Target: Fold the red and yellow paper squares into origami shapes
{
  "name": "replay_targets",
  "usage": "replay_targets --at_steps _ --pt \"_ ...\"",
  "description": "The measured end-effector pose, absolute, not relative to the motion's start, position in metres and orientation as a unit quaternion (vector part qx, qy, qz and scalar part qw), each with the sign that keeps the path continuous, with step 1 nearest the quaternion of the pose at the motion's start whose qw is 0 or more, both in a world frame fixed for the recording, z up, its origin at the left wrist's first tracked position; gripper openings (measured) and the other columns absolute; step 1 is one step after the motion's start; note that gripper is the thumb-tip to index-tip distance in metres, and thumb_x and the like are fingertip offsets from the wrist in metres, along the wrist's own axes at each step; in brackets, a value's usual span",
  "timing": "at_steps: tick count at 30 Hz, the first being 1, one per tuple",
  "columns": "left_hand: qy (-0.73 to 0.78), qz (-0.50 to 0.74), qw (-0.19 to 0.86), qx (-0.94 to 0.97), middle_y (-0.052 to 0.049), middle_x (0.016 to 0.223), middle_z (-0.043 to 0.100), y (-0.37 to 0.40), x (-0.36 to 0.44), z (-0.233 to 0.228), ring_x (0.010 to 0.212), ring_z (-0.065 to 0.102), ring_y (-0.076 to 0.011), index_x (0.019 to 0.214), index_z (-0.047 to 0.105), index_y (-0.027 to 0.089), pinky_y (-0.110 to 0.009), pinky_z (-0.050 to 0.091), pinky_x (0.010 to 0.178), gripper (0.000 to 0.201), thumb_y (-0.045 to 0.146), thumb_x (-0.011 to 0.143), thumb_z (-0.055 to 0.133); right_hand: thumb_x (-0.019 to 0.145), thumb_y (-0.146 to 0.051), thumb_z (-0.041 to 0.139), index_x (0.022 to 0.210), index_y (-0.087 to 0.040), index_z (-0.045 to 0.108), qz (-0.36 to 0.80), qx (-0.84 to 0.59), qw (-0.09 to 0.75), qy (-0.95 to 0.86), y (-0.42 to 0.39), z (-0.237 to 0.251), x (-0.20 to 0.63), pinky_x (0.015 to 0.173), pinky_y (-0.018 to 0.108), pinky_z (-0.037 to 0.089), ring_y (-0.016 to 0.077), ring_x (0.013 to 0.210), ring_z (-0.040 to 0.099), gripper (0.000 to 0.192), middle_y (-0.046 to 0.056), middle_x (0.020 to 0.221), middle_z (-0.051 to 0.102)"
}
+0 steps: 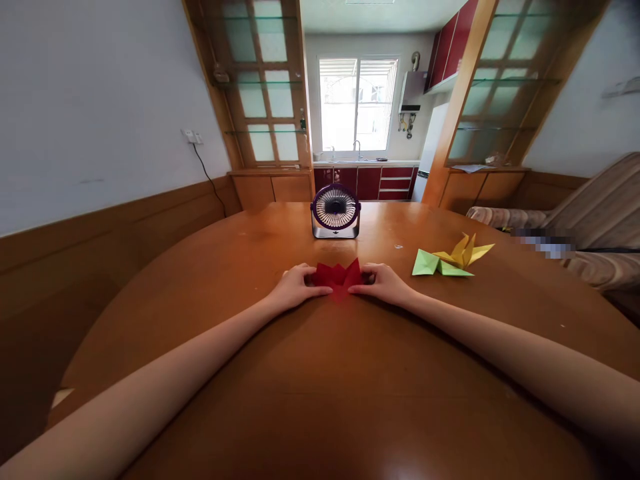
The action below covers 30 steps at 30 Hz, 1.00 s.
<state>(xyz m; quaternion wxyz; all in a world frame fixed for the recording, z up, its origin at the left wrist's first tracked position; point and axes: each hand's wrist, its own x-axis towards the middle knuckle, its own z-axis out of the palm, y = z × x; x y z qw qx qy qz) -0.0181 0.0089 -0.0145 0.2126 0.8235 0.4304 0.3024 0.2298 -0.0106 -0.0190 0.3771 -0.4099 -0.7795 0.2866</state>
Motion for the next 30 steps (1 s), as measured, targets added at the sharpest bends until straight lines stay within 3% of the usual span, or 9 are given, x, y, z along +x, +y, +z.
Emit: replay_targets --at_steps 3,9,16,24,30 --pt "0.387 0.325 0.291 0.812 -0.004 0.092 0.068 0.01 -0.026 -0.012 0.082 0.062 -0.0202 0.091 0.075 0.022 -0.031 0.048 0.074 0.03 0.048 0.076 0.068 0.076 -0.043 0.072 0.087 -0.016 0.074 0.313 -0.403 0.372 -0.775 -0.012 -0.016 0.234 0.06 0.028 0.047 0.0146 0.066 0.059 0.03 0.004 0.084 0.071" --pt "0.358 0.333 0.311 0.815 -0.003 0.084 0.067 0.01 -0.032 -0.007 0.08 0.062 -0.0176 0.074 0.076 0.023 -0.031 0.049 0.076 0.018 0.039 0.078 0.07 0.076 -0.043 0.073 0.084 -0.018 0.077 0.295 -0.396 0.371 -0.786 -0.008 -0.014 0.243 0.063 0.028 0.048 0.0151 0.07 0.06 0.026 0.005 0.084 0.07" --pt "0.375 0.348 0.371 0.776 -0.006 0.102 0.07 0.01 -0.035 -0.009 0.094 0.064 -0.021 0.085 0.078 0.021 -0.035 0.049 0.088 0.022 0.039 0.073 0.075 0.07 -0.046 0.076 0.077 -0.017 0.078 0.35 -0.382 0.364 -0.774 -0.004 -0.011 0.251 0.067 0.029 0.048 0.0181 0.078 0.062 0.03 0.007 0.09 0.072" --pt "0.396 0.383 0.459 0.697 -0.006 0.102 0.073 0.006 -0.034 -0.01 0.089 0.066 -0.0196 0.082 0.078 0.02 -0.029 0.052 0.079 0.022 0.038 0.069 0.078 0.066 -0.046 0.078 0.067 -0.014 0.076 0.389 -0.423 0.362 -0.734 -0.004 -0.012 0.257 0.051 0.025 0.039 0.0113 0.056 0.053 0.032 0.004 0.07 0.07" --pt "0.404 0.387 0.496 0.663 -0.007 0.091 0.075 0.003 -0.033 -0.01 0.075 0.066 -0.0179 0.081 0.078 0.017 -0.028 0.052 0.068 0.026 0.039 0.067 0.079 0.064 -0.044 0.079 0.071 -0.015 0.077 0.405 -0.431 0.386 -0.707 -0.007 -0.01 0.255 0.055 0.025 0.043 0.012 0.059 0.056 0.03 0.005 0.075 0.073"
